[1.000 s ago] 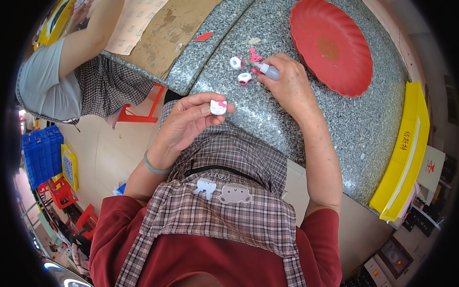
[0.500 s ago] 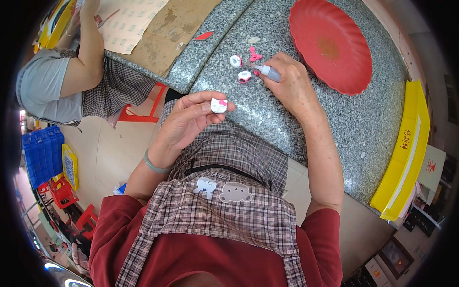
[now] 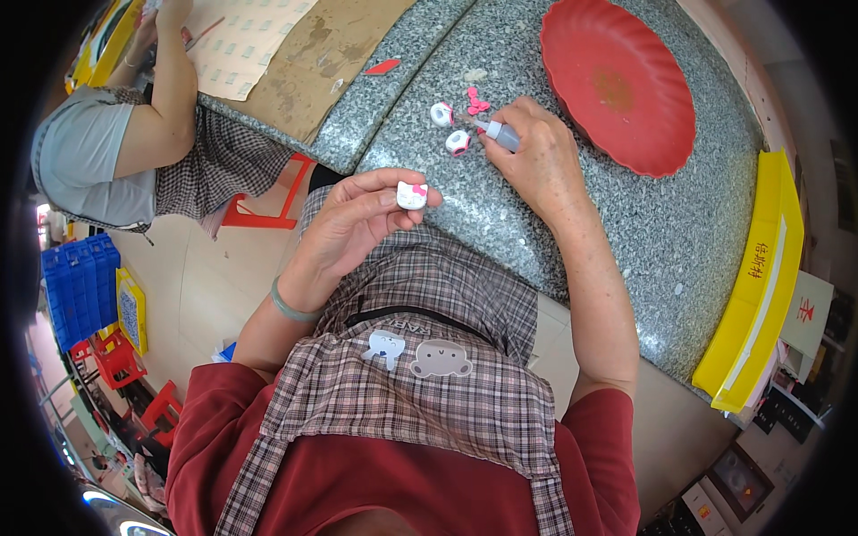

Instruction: Applying glue to small plastic heads and attaching pink bows.

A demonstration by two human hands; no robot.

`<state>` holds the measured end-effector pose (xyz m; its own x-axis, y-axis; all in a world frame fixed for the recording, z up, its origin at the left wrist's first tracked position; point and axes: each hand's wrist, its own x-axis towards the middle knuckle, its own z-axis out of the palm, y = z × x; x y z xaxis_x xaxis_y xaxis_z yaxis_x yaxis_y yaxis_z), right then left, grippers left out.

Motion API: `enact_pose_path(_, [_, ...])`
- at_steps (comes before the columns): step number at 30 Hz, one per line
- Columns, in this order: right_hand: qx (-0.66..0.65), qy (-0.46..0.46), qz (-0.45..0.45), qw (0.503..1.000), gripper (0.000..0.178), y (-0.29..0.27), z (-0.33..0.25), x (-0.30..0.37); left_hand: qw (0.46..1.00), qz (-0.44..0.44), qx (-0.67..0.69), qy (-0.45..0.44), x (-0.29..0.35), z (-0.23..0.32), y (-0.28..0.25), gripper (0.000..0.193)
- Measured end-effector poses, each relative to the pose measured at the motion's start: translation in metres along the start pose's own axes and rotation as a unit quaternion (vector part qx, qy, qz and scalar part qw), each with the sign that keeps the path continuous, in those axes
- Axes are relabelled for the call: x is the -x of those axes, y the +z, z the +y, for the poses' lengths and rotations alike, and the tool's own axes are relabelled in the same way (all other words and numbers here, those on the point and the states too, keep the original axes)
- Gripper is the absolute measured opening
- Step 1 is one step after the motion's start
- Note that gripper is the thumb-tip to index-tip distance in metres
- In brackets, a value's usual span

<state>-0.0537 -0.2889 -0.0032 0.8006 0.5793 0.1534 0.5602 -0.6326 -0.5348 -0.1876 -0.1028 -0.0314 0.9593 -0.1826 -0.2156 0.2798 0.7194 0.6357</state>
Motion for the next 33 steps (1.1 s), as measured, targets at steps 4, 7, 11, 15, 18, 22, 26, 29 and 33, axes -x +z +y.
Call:
enact_pose_path(4, [-0.006, 0.015, -0.013, 1.0, 0.016, -0.004, 0.001, 0.003, 1.0, -0.002, -0.001, 0.002, 0.0, -0.001, -0.001, 0.026])
enact_pose_path(7, [-0.043, 0.018, -0.026, 0.999, 0.016, -0.009, 0.004, 0.006, 1.0, -0.003, 0.0, 0.005, 0.0, -0.001, -0.001, 0.026])
enact_pose_path(11, [-0.044, 0.03, -0.038, 0.998, 0.016, -0.009, 0.005, 0.004, 1.0, -0.005, 0.004, 0.003, -0.002, -0.002, -0.001, 0.026])
enact_pose_path(15, [-0.031, 0.004, -0.031, 0.999, 0.015, -0.008, 0.008, 0.005, 1.0, -0.004, 0.003, 0.005, -0.002, -0.002, -0.002, 0.026])
enact_pose_path(18, [-0.027, -0.027, -0.013, 0.999, 0.015, -0.004, 0.011, 0.007, 1.0, -0.003, 0.0, 0.0, -0.003, -0.001, -0.002, 0.027])
enact_pose_path(22, [-0.019, -0.044, -0.008, 0.999, 0.016, -0.008, 0.009, 0.009, 1.0, -0.003, 0.0, -0.005, -0.003, -0.002, -0.003, 0.027])
enact_pose_path(26, [-0.017, -0.017, -0.055, 0.998, 0.016, -0.02, 0.009, 0.014, 1.0, 0.002, 0.003, -0.006, -0.001, -0.001, -0.003, 0.027])
enact_pose_path(29, [-0.039, -0.013, -0.06, 0.997, 0.015, -0.023, 0.011, 0.02, 1.0, 0.008, -0.004, -0.004, -0.002, -0.001, 0.0, 0.028])
enact_pose_path(33, [-0.044, 0.017, -0.057, 0.997, 0.015, -0.021, 0.006, 0.022, 1.0, 0.008, -0.004, -0.002, -0.001, -0.002, 0.0, 0.028])
